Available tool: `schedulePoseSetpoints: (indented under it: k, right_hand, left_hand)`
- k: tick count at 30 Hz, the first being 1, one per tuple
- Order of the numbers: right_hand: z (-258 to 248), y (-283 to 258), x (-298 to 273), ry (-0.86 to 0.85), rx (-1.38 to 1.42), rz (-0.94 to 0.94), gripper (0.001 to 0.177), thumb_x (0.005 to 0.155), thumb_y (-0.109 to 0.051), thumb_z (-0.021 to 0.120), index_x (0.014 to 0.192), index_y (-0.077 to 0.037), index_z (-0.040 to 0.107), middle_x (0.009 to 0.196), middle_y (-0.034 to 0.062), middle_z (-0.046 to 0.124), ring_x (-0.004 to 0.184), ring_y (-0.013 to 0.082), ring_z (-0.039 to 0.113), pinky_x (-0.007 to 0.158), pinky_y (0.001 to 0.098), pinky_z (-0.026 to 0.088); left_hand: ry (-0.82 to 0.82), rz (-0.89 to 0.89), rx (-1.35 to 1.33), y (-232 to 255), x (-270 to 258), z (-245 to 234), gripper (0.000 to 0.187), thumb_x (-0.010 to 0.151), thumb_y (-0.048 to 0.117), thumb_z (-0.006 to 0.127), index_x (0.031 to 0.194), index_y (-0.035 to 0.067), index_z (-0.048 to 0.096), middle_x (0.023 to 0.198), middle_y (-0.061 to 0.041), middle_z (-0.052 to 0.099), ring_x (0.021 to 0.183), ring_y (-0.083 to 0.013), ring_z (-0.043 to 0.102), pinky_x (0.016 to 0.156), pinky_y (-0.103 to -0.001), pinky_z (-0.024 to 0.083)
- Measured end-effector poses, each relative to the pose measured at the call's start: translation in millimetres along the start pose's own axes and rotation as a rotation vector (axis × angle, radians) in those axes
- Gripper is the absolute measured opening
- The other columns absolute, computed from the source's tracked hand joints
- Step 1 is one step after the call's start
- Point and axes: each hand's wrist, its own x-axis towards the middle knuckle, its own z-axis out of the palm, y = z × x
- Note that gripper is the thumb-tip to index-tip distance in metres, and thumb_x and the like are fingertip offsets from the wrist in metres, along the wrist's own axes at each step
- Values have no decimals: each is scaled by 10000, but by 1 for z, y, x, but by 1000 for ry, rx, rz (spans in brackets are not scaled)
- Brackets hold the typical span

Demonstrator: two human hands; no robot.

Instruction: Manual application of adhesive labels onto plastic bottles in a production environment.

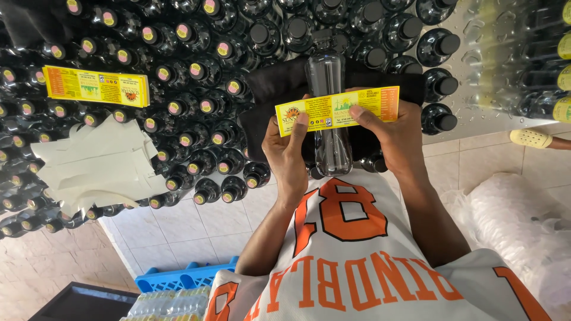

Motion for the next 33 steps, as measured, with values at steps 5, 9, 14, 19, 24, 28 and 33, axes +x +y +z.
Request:
schedulePoseSetpoints:
  k: [5,9,14,19,24,28,33]
  right_hand:
    - [-3,7,3,-14,-29,-5,357,965,-353,945,1065,-47,790,994,147,793,975,203,767,1017,508,623]
    - [5,-13,0,-15,-43,-16,354,969,-350,937,1061,-43,784,1001,145,793,994,204,769,1022,518,627]
    - [4,-13,-1,-38,-15,-41,366,975,-340,921,1126,-35,788,1062,163,800,1057,237,759,1065,552,595]
    - [3,-12,0,-43,-26,-60,343,981,-322,915,1131,-39,790,1064,160,804,1058,245,771,1069,545,598]
    - [3,-10,1,-60,6,-79,328,987,-297,906,1146,-35,789,1089,172,803,1071,259,772,1080,546,595]
    - [4,-12,0,-42,-20,-83,311,993,-289,915,1118,-32,791,1030,156,806,1021,227,772,1047,517,616]
    - [3,-10,0,-34,-19,-81,305,994,-287,917,1115,-38,789,1026,155,805,1019,223,773,1033,512,622]
  left_hand:
    - [2,-13,-8,-3,1,-1,265,1010,278,835,1039,85,656,1162,-218,807,1210,-284,757,1192,-597,487]
    - [2,-7,-3,-1,0,0,258,1012,273,829,1047,83,657,1165,-214,803,1218,-289,755,1192,-592,488]
    - [2,-18,-18,-2,0,-1,263,1010,278,836,1062,88,661,1171,-213,802,1189,-278,760,1187,-575,500]
    - [7,-21,-27,-9,1,-4,268,1007,272,840,1074,80,666,1171,-214,803,1178,-272,762,1158,-532,530]
    - [5,-22,-25,-10,2,-6,276,1007,280,840,1080,80,666,1167,-220,801,1154,-272,767,1154,-525,541]
    - [17,-24,-23,-16,3,-9,275,1002,274,848,1081,76,674,1166,-217,804,1163,-276,772,1123,-491,565]
    - [19,-18,-25,-25,4,-14,272,1000,262,849,1075,64,677,1147,-217,806,1174,-290,774,1100,-466,585]
